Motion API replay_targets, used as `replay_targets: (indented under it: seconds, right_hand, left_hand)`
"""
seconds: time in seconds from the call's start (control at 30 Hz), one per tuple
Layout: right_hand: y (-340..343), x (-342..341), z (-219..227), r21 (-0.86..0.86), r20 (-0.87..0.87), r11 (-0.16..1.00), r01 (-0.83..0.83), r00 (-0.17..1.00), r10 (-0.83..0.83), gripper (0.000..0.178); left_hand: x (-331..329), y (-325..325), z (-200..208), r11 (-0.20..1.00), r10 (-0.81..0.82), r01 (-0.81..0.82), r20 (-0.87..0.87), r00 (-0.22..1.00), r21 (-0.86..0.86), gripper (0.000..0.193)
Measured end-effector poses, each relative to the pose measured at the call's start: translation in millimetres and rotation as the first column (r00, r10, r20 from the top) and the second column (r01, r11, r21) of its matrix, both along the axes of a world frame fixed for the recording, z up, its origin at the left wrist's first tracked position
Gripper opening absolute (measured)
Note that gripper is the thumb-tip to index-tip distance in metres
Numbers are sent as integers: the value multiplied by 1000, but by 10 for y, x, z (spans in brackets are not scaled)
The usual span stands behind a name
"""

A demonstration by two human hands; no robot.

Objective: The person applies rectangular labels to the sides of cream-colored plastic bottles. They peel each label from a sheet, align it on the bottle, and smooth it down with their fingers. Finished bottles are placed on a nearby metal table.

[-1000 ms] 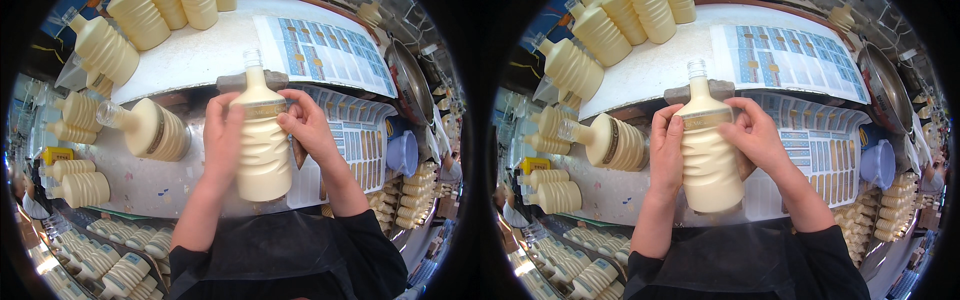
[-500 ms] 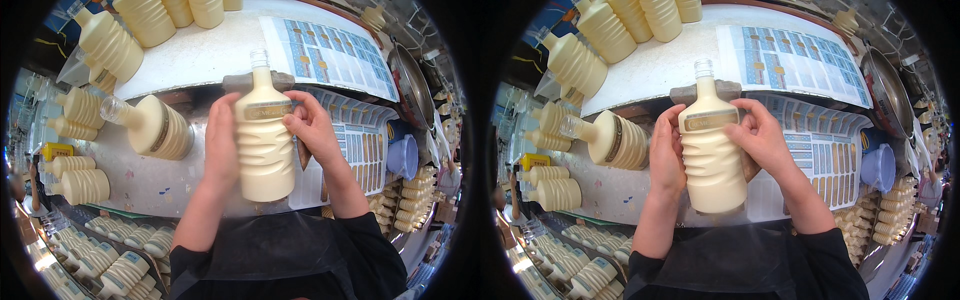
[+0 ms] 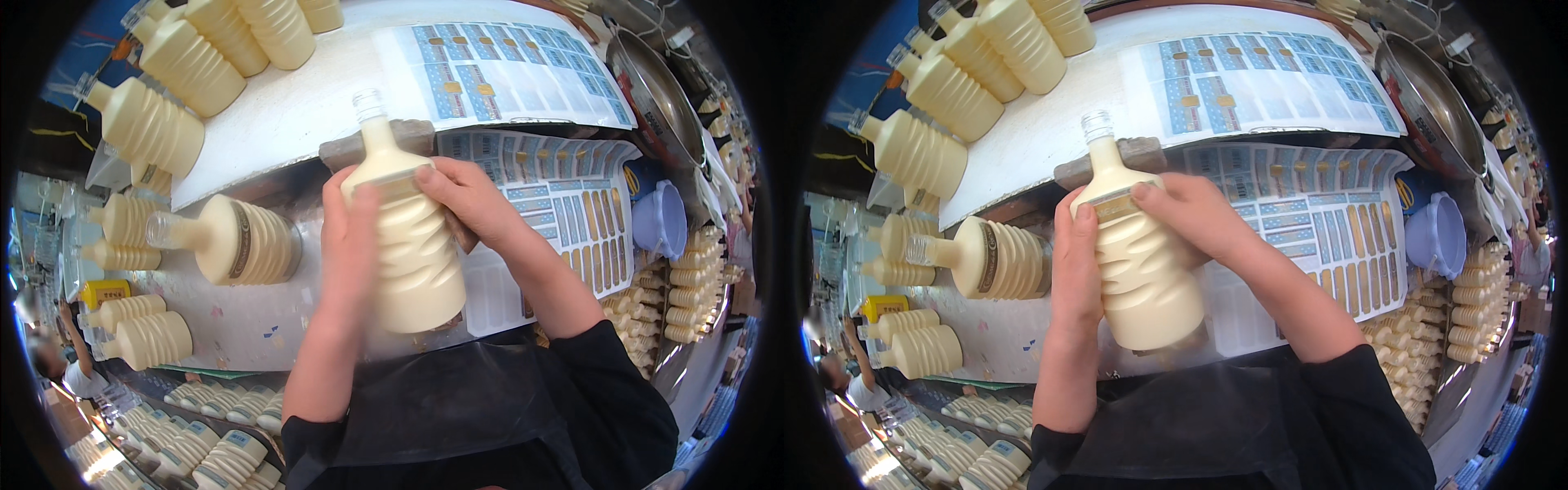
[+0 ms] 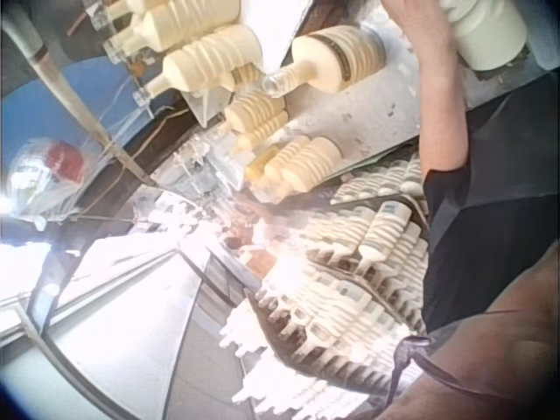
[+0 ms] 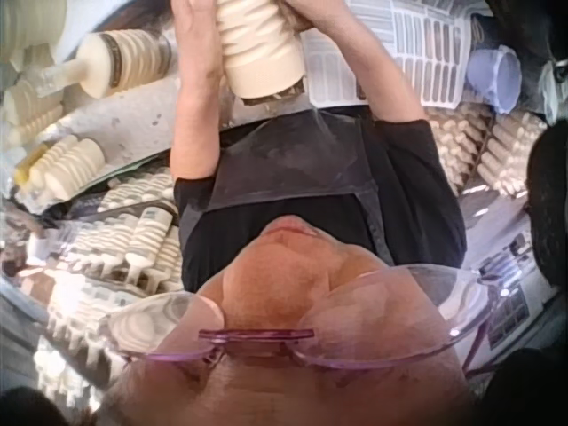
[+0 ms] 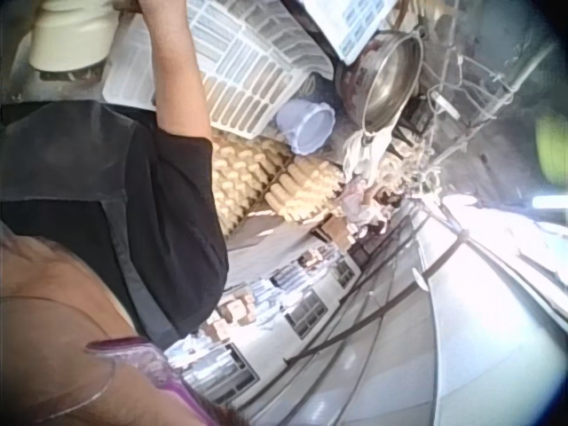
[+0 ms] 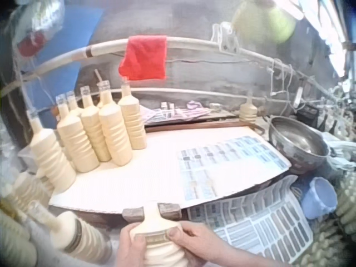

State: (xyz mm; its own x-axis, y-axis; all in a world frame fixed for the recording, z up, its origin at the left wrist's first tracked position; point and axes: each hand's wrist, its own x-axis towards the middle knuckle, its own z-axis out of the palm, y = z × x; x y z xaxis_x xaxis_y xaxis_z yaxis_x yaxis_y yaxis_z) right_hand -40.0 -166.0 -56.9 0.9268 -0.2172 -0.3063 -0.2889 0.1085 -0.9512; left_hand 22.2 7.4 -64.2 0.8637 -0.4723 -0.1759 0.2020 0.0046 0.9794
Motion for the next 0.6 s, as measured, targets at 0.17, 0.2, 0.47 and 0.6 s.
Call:
replay_targets:
  seconds: [0.17,0.2,0.47,0.6]
  right_hand:
    - [-35,-12,-29,-19,57,1000,-3,998,4,47]
    - [-48,-18,-28,-3,55,1000,-13,998,13,46]
    - [-108,-5,-22,-90,98,996,22,995,-13,44]
    - [-78,27,31,-269,50,962,-38,997,53,45]
  left_hand:
    - [12,-13,-110,995,-15,13,-14,1000,-98,47]
    - [10,-11,-118,995,-13,12,-8,1000,-97,47]
    - [-60,-32,36,972,122,-194,421,899,133,53]
    - [-37,-63,82,916,-142,-82,509,849,393,55]
